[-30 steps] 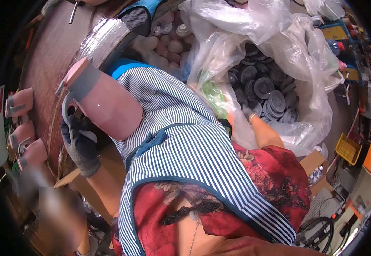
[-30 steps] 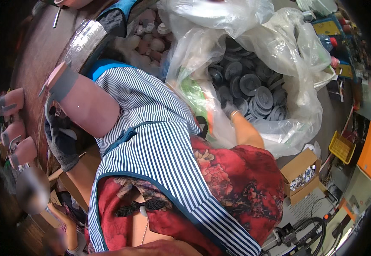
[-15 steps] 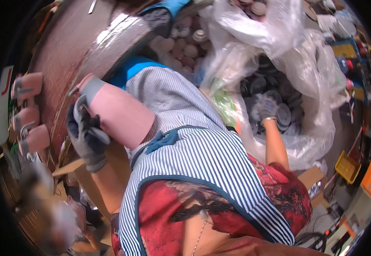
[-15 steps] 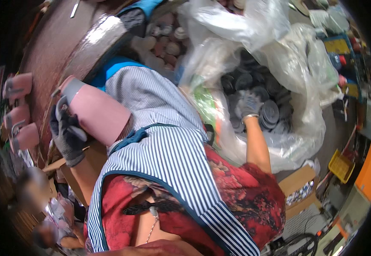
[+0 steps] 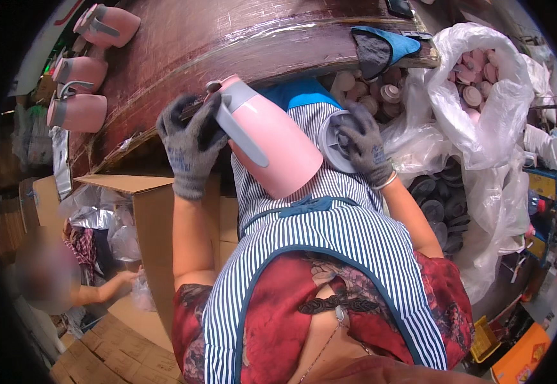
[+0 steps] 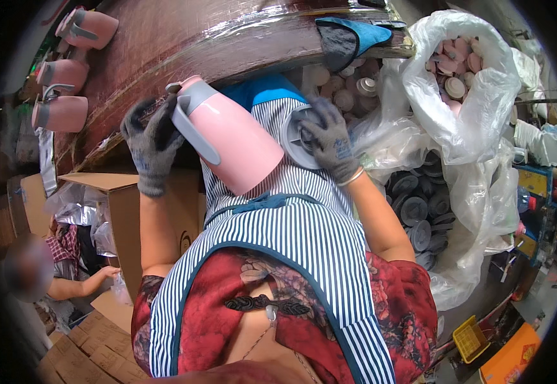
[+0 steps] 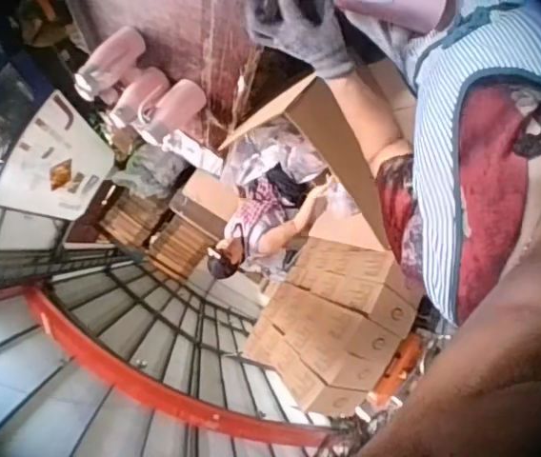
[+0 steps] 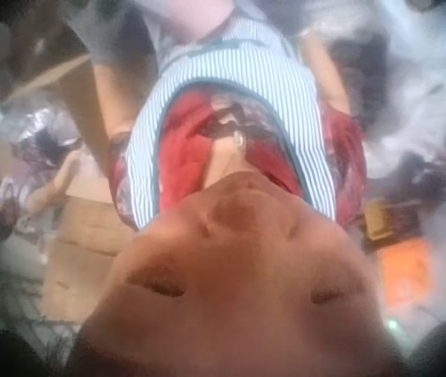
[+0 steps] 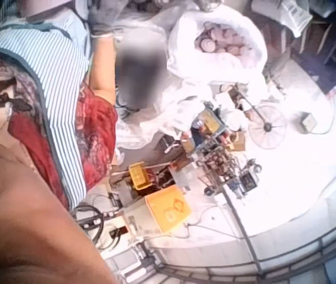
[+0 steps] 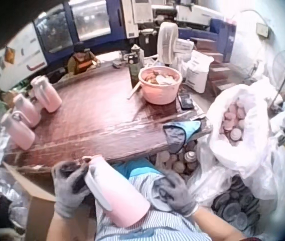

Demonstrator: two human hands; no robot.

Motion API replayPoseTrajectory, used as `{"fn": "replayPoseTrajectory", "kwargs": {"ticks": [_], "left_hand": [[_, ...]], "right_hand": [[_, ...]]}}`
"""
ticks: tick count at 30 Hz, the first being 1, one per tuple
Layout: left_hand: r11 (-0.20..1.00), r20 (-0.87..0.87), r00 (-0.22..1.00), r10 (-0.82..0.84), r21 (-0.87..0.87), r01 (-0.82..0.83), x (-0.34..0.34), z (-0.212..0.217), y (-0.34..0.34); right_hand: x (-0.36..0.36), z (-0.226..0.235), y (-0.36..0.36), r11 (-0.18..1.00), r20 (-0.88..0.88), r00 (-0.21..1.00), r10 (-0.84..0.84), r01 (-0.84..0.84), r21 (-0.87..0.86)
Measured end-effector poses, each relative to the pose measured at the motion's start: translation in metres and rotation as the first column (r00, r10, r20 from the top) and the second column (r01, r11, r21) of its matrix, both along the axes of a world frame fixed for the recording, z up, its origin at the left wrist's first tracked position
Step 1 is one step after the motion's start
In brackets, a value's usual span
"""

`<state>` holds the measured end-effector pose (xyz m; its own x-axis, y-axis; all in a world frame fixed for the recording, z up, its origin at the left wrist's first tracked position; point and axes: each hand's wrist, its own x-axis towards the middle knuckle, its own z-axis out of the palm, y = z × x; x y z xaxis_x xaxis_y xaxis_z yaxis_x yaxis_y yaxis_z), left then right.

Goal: The person repeatedly assembles pink plastic pitchers by inserting a lid, attaching a handle, and securing a yellow string. They handle multiple pitchers one at a time, placing finished units on the table.

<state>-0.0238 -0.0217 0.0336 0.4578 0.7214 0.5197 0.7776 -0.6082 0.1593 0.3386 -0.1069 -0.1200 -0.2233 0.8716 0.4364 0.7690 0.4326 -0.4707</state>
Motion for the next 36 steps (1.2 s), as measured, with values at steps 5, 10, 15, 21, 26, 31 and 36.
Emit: {"fn": "replayPoseTrajectory", "kwargs": {"ticks": [5,10,15,21,26,31,36], "left_hand": [[0.793,0.572,0.761,-0.307,-0.289,0.536,0.006,-0.030,0.066],[0.928,0.059,0.927,-0.371,-0.006,0.372,0.007,-0.020,0.076],[0.976,0.551,0.821,0.151,-0.215,-0.035,-0.049,-0.018,0.056],[0.814,0.755,0.366,0.544,-0.581,-0.011,-0.046,-0.001,0.024],[0.833,0.776,0.346,0.527,-0.553,-0.029,-0.061,0.017,0.030],[0.849,0.761,0.404,0.508,-0.521,-0.085,-0.066,0.021,0.039],[0.770,0.554,0.635,0.537,-0.630,-0.102,-0.041,-0.020,0.016]], "right_hand": [[-0.017,0.024,-0.012,0.926,0.048,0.998,-0.051,0.065,-0.372],[-0.018,0.019,-0.015,0.848,0.074,0.985,-0.156,0.172,-0.501],[-0.017,0.052,0.005,0.856,-0.480,0.853,-0.204,-0.083,-0.511],[-0.059,0.150,0.066,0.954,-0.580,0.761,0.290,-0.277,0.112],[-0.065,0.171,0.079,0.939,-0.676,0.664,0.319,-0.318,0.131],[-0.061,0.199,0.079,0.844,-0.951,0.301,0.072,-0.526,-0.103],[-0.070,0.088,0.046,0.939,-0.647,0.753,-0.122,-0.124,-0.321]]}}
